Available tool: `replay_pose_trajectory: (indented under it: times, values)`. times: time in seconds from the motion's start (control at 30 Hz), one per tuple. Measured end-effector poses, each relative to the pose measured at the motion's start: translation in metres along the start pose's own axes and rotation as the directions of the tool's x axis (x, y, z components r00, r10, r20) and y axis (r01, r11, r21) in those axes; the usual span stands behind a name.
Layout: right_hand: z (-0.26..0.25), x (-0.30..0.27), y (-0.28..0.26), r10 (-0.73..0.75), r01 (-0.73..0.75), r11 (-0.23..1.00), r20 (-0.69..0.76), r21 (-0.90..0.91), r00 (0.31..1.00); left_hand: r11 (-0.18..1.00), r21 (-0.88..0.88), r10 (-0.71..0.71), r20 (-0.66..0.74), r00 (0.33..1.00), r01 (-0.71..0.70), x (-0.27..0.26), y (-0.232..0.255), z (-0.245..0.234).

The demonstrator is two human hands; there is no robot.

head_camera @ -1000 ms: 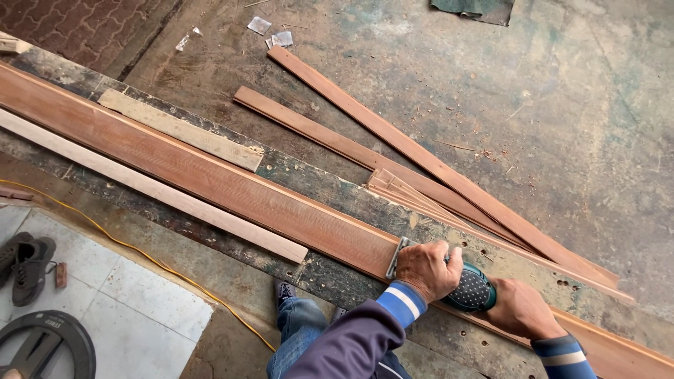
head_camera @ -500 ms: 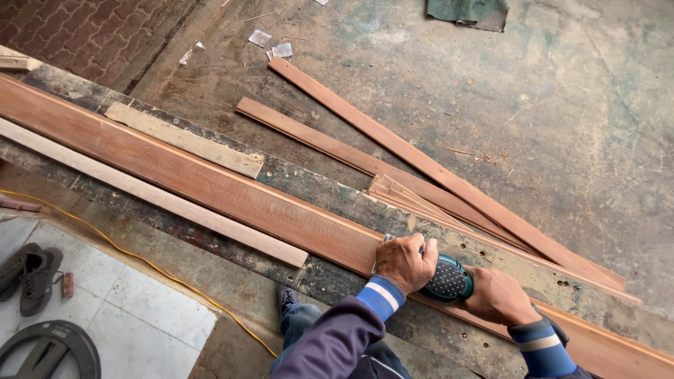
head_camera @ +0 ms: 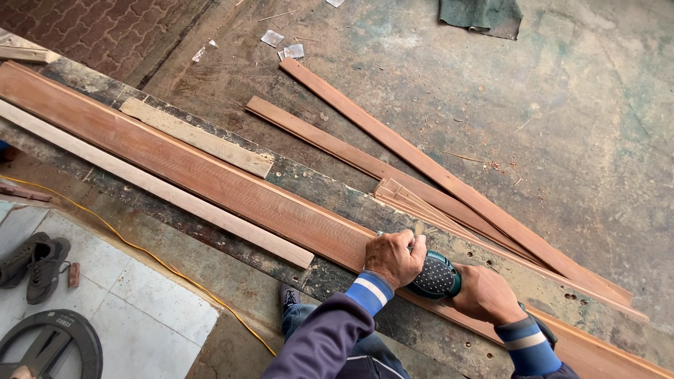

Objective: Sanding several pieces of wood with an electric orbital sander.

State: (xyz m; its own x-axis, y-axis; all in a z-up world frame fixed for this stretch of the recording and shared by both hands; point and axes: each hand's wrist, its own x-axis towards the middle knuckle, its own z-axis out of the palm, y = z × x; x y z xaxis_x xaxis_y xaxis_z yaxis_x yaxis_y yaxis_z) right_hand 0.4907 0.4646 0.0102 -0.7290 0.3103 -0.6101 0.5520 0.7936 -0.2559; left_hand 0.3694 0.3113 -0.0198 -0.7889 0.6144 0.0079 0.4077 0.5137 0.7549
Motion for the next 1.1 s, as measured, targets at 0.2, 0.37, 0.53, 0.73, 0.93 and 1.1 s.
replay_pose_trajectory:
  times: [0.2,0.37,0.53,0.73,0.93,1.1]
  values:
    - [-0.001,0.006,-0.015,-0.005,0.006,1.0,0.009,-0.014,1.0,1.0,0.022,-0.005,-0.014,1.0,0.006,0.004,-0.009,-0.012]
    - [0.001,0.012,-0.023,-0.011,0.011,1.0,0.025,-0.007,1.0,0.999,0.031,-0.008,-0.01,1.0,0.008,0.007,-0.016,-0.021]
    - [0.003,0.014,-0.029,-0.052,0.052,0.999,-0.011,0.005,0.999,0.999,0.039,0.005,-0.032,0.999,-0.004,0.008,-0.022,-0.027]
    - [0.007,0.022,-0.033,-0.06,0.06,0.998,-0.015,-0.008,0.998,0.999,0.054,-0.005,-0.032,0.999,0.006,0.011,-0.027,-0.034]
    - [-0.003,0.021,-0.057,-0.032,0.032,0.999,-0.002,-0.039,0.999,0.998,0.048,-0.029,-0.016,0.999,0.029,0.014,-0.036,-0.045]
    - [-0.002,0.029,-0.068,-0.053,0.053,0.998,-0.013,-0.024,0.998,0.998,0.051,-0.045,-0.02,0.999,0.046,0.018,-0.043,-0.059]
